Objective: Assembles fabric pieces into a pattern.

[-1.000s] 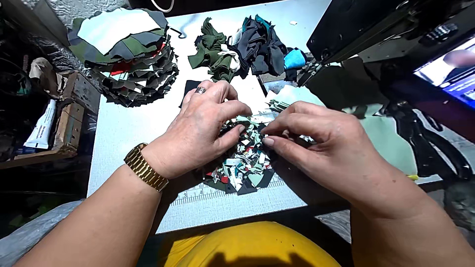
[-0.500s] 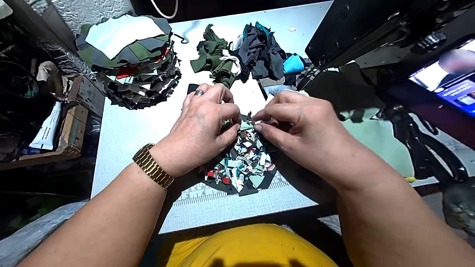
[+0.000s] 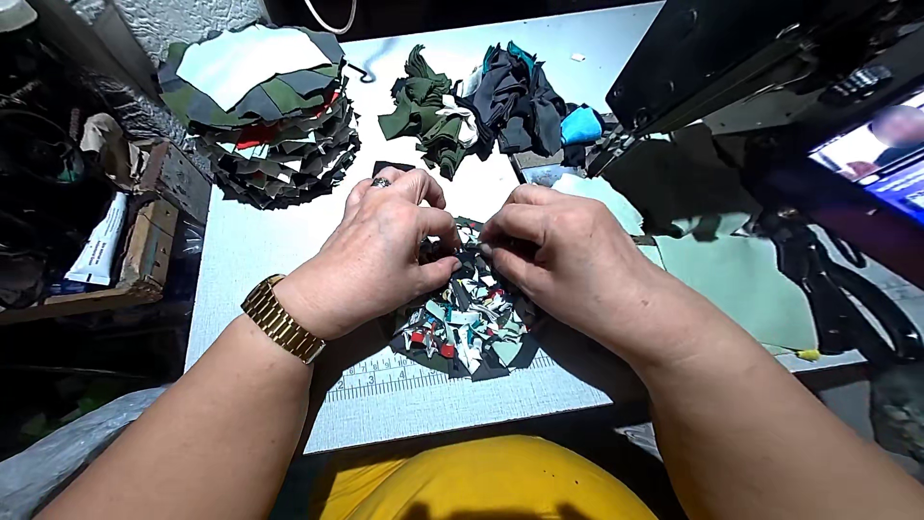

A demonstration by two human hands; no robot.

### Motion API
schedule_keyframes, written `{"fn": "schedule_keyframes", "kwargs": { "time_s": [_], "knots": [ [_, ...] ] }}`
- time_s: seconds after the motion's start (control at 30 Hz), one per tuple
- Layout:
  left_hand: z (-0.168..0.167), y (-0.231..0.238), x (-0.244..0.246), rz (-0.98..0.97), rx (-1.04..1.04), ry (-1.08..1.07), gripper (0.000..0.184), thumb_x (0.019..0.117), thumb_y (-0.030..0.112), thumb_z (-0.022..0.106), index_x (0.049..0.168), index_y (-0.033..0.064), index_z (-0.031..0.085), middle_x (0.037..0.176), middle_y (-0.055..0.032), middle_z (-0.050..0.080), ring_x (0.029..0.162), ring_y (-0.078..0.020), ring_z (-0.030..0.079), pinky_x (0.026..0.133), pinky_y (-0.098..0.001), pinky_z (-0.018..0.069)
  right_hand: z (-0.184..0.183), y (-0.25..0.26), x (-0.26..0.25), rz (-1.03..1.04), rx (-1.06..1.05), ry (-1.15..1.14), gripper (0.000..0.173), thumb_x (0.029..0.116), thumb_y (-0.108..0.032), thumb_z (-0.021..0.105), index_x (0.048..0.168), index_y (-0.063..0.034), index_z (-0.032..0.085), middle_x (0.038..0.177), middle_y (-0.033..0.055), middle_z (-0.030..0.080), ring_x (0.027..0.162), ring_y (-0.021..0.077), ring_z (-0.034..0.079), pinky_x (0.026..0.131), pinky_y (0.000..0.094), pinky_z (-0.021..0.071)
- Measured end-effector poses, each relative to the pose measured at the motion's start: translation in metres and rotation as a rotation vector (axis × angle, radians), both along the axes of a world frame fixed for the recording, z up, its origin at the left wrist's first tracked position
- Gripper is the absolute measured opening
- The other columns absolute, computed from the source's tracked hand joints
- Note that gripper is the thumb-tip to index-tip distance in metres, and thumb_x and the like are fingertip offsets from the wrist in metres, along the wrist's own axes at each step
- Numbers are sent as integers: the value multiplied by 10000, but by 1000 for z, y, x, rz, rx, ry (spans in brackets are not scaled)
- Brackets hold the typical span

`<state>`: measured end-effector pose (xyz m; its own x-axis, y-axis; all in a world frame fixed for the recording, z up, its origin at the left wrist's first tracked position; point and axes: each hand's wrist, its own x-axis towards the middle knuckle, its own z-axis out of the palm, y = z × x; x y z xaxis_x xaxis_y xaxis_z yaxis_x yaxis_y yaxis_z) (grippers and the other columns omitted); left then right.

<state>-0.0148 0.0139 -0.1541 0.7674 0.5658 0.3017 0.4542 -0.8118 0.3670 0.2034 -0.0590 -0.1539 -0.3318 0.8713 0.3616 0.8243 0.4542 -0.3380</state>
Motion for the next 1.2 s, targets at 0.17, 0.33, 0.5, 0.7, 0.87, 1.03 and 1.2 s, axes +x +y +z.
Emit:
{"fn": "schedule_keyframes", "kwargs": {
  "time_s": [0.17, 0.33, 0.5, 0.7, 0.87, 1.03, 1.2],
  "knots": [
    [-2, 4, -1, -51, -1, -23, 234, 957, 401, 641, 1029, 249, 802, 1279, -52, 631, 1276, -265, 513, 1071, -580, 349, 0, 4, 6, -20, 58, 85, 144, 979, -139, 576, 977, -87, 711, 875, 25, 634, 783, 90, 604, 688, 254, 501],
    [-2, 8, -5, -57, 26, -76, 207, 947, 376, 640, 1000, 243, 789, 1260, -45, 638, 1272, -261, 513, 1069, -572, 350, 5, 5, 8, -58, -7, 242, 125, 949, -77, 646, 1046, -75, 724, 940, 33, 704, 824, 30, 665, 753, 178, 557],
    [-1, 8, -6, -123, -11, -78, 219, 923, 397, 663, 1006, 251, 805, 1296, -66, 625, 1311, -285, 487, 1078, -550, 369, 9, 6, 5, -58, 2, 214, 73, 946, -96, 647, 967, -88, 717, 886, 18, 682, 783, 20, 637, 707, 169, 528],
    [-4, 7, -4, -157, -15, -35, 247, 944, 402, 637, 1045, 256, 808, 1386, -98, 588, 1380, -307, 454, 1143, -598, 319, 0, 7, 7, -41, 5, 152, 118, 987, -158, 584, 956, -98, 682, 893, 14, 626, 804, 59, 600, 714, 214, 499],
    [-3, 5, -3, -137, -1, -1, 291, 979, 402, 589, 1127, 265, 799, 1463, -115, 550, 1421, -338, 416, 1160, -605, 290, -4, 3, 6, -21, -31, 116, 125, 1005, -170, 605, 941, -77, 658, 864, 30, 605, 761, 95, 590, 679, 249, 492],
    [-1, 9, -6, -151, -5, -56, 259, 970, 353, 602, 1091, 237, 800, 1448, -130, 557, 1429, -348, 406, 1159, -601, 300, -7, 2, 6, -16, -16, 84, 177, 1018, -210, 579, 903, -92, 645, 824, 10, 582, 734, 102, 572, 643, 273, 470],
    [1, 10, -9, -221, -52, -73, 218, 903, 323, 632, 999, 242, 809, 1416, -108, 574, 1397, -299, 439, 1124, -538, 371, -8, 2, 2, 14, 47, 48, 262, 1037, -266, 568, 856, -88, 630, 794, 15, 554, 707, 120, 554, 610, 294, 447]
  ]
}}
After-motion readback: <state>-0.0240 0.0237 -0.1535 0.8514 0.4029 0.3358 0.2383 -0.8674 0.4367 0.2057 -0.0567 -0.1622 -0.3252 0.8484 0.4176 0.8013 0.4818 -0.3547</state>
